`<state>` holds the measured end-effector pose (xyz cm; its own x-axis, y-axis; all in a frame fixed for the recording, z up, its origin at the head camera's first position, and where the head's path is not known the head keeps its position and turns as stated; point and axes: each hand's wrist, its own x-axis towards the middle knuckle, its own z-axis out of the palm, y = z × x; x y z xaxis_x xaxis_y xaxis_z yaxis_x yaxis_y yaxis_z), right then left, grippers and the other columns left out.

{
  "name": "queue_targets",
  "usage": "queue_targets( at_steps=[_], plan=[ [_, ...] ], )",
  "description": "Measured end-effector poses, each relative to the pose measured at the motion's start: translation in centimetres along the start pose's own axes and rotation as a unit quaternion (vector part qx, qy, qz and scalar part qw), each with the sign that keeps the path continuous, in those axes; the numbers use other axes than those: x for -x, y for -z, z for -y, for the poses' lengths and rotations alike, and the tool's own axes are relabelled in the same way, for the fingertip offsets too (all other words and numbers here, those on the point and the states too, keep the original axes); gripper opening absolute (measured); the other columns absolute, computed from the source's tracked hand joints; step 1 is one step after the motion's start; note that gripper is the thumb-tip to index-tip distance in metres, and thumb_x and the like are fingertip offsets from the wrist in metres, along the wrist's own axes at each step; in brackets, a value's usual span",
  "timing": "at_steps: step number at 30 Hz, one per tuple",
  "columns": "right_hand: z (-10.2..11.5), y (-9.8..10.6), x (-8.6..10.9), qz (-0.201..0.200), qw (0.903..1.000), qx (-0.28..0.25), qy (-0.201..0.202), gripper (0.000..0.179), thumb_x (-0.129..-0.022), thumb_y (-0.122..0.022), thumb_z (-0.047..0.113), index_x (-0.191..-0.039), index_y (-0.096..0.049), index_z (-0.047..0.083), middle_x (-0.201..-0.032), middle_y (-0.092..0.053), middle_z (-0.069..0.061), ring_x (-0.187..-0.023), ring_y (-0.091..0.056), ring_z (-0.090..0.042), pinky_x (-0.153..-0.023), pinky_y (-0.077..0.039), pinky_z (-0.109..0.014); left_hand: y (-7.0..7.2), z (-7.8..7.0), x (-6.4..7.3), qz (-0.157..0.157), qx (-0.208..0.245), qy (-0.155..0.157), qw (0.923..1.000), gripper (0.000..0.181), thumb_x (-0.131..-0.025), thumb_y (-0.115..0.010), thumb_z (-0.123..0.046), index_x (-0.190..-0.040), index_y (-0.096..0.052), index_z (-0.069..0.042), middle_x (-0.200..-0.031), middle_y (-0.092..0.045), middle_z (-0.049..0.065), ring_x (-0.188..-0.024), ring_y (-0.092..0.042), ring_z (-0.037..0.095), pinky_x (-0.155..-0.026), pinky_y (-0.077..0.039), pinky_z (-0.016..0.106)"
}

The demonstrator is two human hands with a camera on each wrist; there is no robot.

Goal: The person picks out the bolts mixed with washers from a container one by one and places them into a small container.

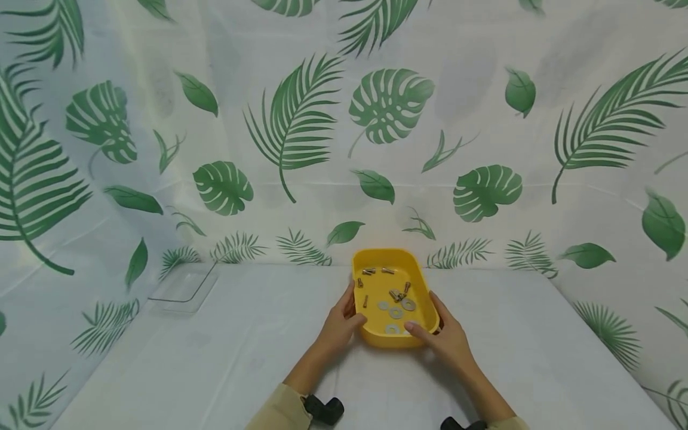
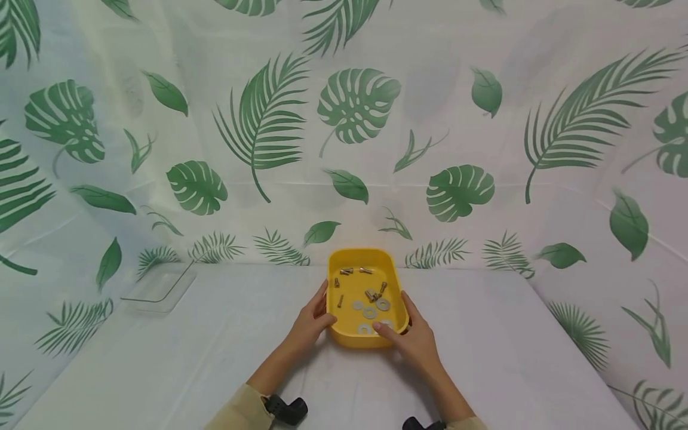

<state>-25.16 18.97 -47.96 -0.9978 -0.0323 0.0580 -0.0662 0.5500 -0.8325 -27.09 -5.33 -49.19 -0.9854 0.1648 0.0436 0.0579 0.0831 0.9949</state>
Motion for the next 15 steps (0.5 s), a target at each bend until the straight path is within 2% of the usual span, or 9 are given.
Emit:
queue_targets(
  at_steps=[5,15],
  plan=[
    [0.7,-1.3,-0.1,0.0,0.9999,-0.014,0.001,0.101,-0.086,-0.077,0.044,-0.162,-0.02,0.01,-0.166,-0.029,-0.018,-0.151,-0.034,-0.038,-0.121,-0.034,-0.05,1.5,-0.1,0.5,-0.005,-0.009,-0.003,0.9999,0.083,-0.092,-0.057,-0.006,-0.163,-0.017,-0.019,-0.17,-0.021,0.005,-0.154,-0.031,0.026,-0.123,-0.031,0.046],
    [1.8,-3.1,0.0,0.003,0.9996,-0.028,0.007,0.101,-0.085,-0.078,0.043,-0.162,-0.021,0.012,-0.166,-0.029,-0.018,-0.146,-0.04,-0.042,-0.113,-0.045,-0.052,3.6,0.3,0.9,-0.006,-0.041,0.001,0.9992,0.082,-0.092,-0.056,-0.007,-0.163,-0.016,-0.02,-0.17,-0.02,0.004,-0.154,-0.03,0.024,-0.122,-0.031,0.044]
  ],
)
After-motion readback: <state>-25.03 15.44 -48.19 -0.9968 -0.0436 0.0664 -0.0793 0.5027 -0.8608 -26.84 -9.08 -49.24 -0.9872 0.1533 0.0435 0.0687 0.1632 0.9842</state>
